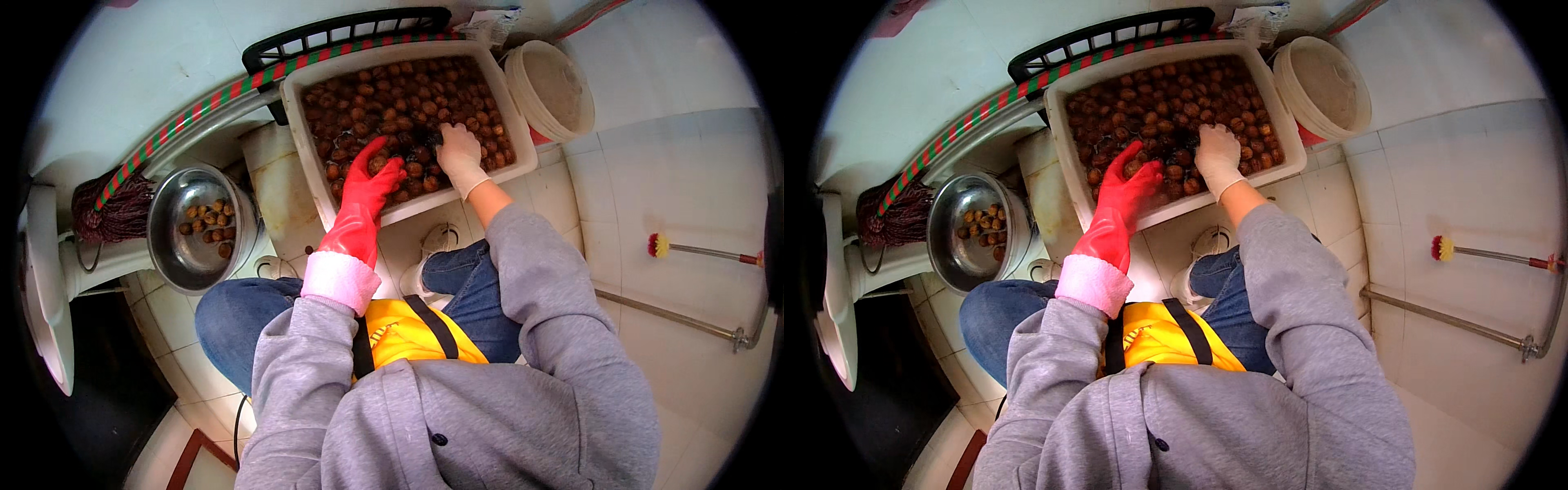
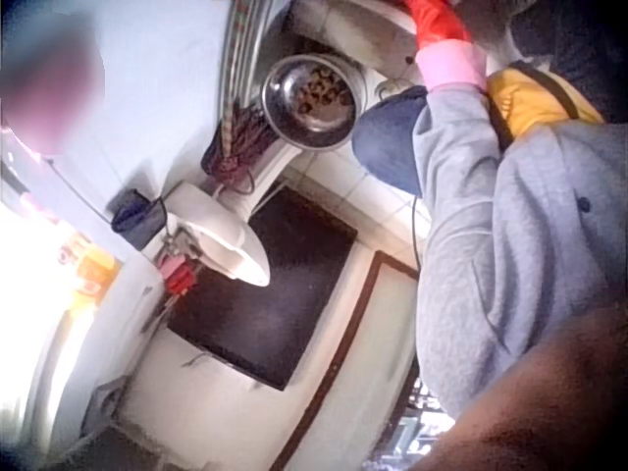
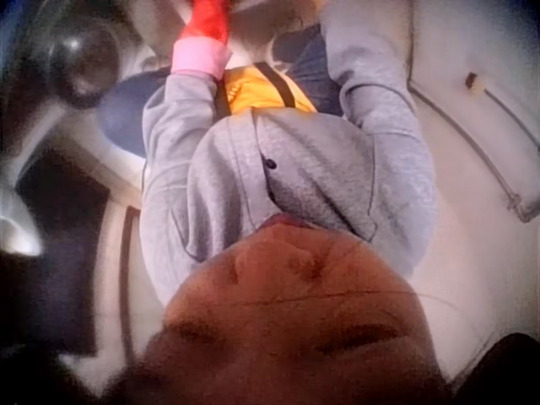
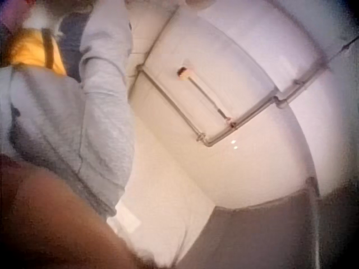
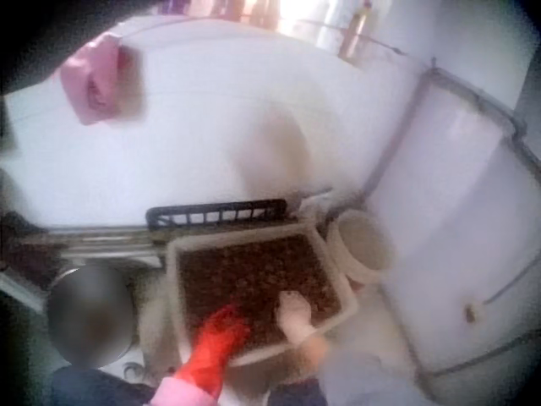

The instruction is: The person sits on the floor and peels the outer husks off brown nuts by hand. They pick up nuts from a large white tub, remove the husks, and place the peeled nuts into a metal bowl on the left.

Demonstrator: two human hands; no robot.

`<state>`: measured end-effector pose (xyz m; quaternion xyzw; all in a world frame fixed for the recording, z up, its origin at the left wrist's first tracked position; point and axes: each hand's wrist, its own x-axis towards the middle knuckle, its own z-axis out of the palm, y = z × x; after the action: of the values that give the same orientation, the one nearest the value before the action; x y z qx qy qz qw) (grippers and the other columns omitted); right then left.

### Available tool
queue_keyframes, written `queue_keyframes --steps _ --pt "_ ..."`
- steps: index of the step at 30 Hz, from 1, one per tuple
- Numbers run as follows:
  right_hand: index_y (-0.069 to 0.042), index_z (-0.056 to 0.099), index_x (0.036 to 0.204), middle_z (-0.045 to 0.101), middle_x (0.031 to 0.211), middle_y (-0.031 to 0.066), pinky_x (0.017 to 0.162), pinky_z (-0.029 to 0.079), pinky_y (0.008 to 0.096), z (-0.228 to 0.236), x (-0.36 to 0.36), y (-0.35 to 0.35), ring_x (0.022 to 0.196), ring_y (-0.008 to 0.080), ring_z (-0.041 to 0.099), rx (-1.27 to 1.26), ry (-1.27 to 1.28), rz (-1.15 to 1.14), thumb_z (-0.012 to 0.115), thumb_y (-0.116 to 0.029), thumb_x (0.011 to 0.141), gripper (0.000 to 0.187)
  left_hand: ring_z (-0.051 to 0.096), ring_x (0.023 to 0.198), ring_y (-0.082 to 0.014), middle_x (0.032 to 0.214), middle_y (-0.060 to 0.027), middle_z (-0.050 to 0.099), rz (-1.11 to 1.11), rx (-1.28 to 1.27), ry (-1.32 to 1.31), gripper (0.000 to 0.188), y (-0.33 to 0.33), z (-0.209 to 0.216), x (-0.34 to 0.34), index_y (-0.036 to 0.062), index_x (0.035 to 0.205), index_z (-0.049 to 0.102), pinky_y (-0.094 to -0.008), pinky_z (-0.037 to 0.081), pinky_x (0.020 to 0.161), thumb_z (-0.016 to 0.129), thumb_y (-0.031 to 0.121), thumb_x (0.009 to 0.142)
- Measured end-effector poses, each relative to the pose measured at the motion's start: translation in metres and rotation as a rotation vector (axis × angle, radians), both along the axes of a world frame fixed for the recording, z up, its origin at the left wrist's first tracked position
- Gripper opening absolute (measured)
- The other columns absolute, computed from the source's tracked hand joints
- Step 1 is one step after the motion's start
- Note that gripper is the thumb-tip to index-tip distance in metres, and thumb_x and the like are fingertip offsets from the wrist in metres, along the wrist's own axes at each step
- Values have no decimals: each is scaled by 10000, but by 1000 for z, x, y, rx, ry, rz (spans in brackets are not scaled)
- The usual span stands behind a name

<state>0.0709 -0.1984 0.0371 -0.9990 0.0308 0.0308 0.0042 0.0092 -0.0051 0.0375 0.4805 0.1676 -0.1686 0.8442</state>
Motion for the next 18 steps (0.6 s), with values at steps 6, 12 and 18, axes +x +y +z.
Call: queue_keyframes --steps 6,12,18 --pt "-55 621 1189 611 1233 171 943 483 403 7 5 15 1133 346 579 470 272 25 674 -208 793 428 629 847 -161 1055 -41 642 98 84 -44 529 -3 -37 2 101 1326 535 -291 505 735 732 193 844" --pt "-86 671 1009 632 999 164 871 501 421 51 -24 94 996 364 604 571 107 482 671 -209 769 269 654 932 -223 1091 -125 674 235 271 -224 470 6 -144 8 45 1251 564 -337 503 835 698 174 819" --pt "-87 673 969 622 997 184 828 513 455 14 -5 57 950 369 619 297 -15 262 663 -162 772 211 648 960 -214 1038 -135 685 21 563 -275 400 -22 -44 -2 31 1179 615 -326 505 841 726 146 812"
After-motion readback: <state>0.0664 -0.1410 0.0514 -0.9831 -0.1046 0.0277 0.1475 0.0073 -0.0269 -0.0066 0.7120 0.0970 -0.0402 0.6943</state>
